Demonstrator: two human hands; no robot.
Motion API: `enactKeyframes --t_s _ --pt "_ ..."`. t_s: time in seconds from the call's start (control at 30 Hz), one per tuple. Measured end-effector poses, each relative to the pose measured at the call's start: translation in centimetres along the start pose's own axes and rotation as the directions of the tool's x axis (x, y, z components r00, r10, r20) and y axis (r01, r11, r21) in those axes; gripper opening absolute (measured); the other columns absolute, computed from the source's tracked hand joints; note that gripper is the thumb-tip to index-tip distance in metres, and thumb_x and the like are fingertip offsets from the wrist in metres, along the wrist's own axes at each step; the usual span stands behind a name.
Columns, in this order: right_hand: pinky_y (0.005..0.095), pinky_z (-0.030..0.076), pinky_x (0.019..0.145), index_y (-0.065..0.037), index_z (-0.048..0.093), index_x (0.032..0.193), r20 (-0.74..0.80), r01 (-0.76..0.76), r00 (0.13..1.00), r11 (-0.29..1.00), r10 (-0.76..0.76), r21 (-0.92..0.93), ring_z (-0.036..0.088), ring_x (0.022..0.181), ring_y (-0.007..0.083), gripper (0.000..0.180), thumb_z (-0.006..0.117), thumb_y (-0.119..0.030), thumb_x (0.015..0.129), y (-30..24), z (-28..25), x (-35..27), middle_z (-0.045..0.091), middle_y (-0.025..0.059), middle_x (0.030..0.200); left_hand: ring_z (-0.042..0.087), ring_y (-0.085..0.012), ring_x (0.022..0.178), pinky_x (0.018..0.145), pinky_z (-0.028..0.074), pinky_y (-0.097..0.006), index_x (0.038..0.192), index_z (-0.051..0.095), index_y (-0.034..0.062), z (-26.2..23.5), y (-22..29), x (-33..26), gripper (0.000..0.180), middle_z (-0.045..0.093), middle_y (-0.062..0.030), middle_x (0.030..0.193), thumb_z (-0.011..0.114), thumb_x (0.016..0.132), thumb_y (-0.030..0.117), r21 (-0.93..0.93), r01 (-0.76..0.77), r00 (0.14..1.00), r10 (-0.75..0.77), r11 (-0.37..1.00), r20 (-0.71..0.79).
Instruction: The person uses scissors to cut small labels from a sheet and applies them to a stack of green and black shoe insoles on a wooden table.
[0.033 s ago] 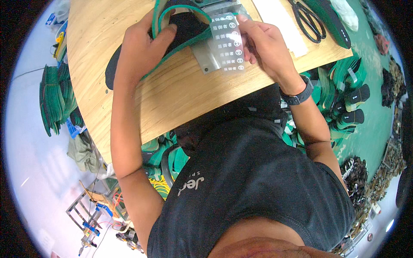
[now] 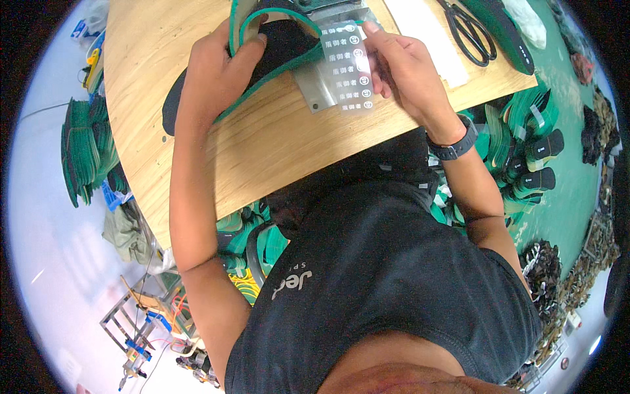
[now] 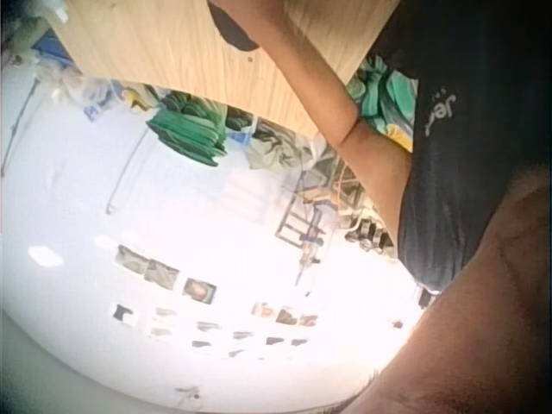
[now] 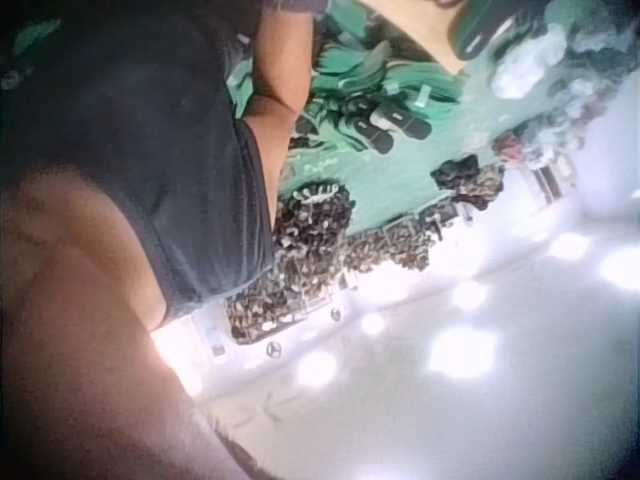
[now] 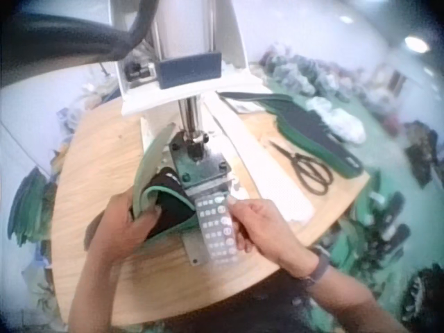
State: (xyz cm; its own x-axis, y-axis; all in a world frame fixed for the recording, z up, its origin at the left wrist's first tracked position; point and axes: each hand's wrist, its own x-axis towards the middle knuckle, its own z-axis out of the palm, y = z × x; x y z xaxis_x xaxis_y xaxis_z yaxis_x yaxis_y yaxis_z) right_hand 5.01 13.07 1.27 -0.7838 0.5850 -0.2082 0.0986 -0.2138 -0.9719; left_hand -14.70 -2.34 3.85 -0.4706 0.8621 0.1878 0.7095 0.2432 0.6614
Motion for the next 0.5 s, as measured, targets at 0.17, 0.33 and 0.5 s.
enactKeyframes --t_s 0.17,0.33,0.5 --pt "0.0187 0.034 0.036 -0.004 0.06 0.065 0.061 0.002 0.998 1.0 0.0 -0.027 0.048 0.04 0.0061 0.044 0.061 -0.04 0.09 0.0 -0.6 0.5 0.055 0.0013 0.053 0.059 -0.0236 0.074 0.074 0.047 -0.032 0.106 0.065 0.0031 0.1 -2.6 0.8 0.03 0.065 -0.0142 0.081 0.05 0.088 0.022 -0.202 -0.208 0.976 0.188 0.957 -0.113" --pt "0.0193 0.034 0.035 -0.004 0.06 0.067 0.071 0.02 0.997 0.999 -0.017 -0.049 0.048 0.04 0.0064 0.038 0.063 -0.034 0.089 -0.2 -0.5 0.3 0.054 0.0005 0.053 0.06 -0.0256 0.078 0.077 0.046 -0.033 0.105 0.066 0.0033 0.1 -2.5 0.8 0.031 0.065 -0.0146 0.085 0.048 0.088 0.023 -0.177 -0.238 0.968 0.218 0.955 -0.126" --pt "0.0192 0.034 0.036 -0.004 0.06 0.067 0.074 0.016 0.997 1.0 -0.014 -0.021 0.049 0.04 0.0059 0.032 0.066 -0.029 0.087 0.3 -0.7 0.5 0.054 -0.0004 0.054 0.061 -0.0285 0.078 0.077 0.047 -0.034 0.104 0.066 0.0046 0.0 -2.9 1.1 0.033 0.065 -0.0152 0.084 0.047 0.088 0.026 -0.092 -0.258 0.963 0.248 0.962 -0.102"
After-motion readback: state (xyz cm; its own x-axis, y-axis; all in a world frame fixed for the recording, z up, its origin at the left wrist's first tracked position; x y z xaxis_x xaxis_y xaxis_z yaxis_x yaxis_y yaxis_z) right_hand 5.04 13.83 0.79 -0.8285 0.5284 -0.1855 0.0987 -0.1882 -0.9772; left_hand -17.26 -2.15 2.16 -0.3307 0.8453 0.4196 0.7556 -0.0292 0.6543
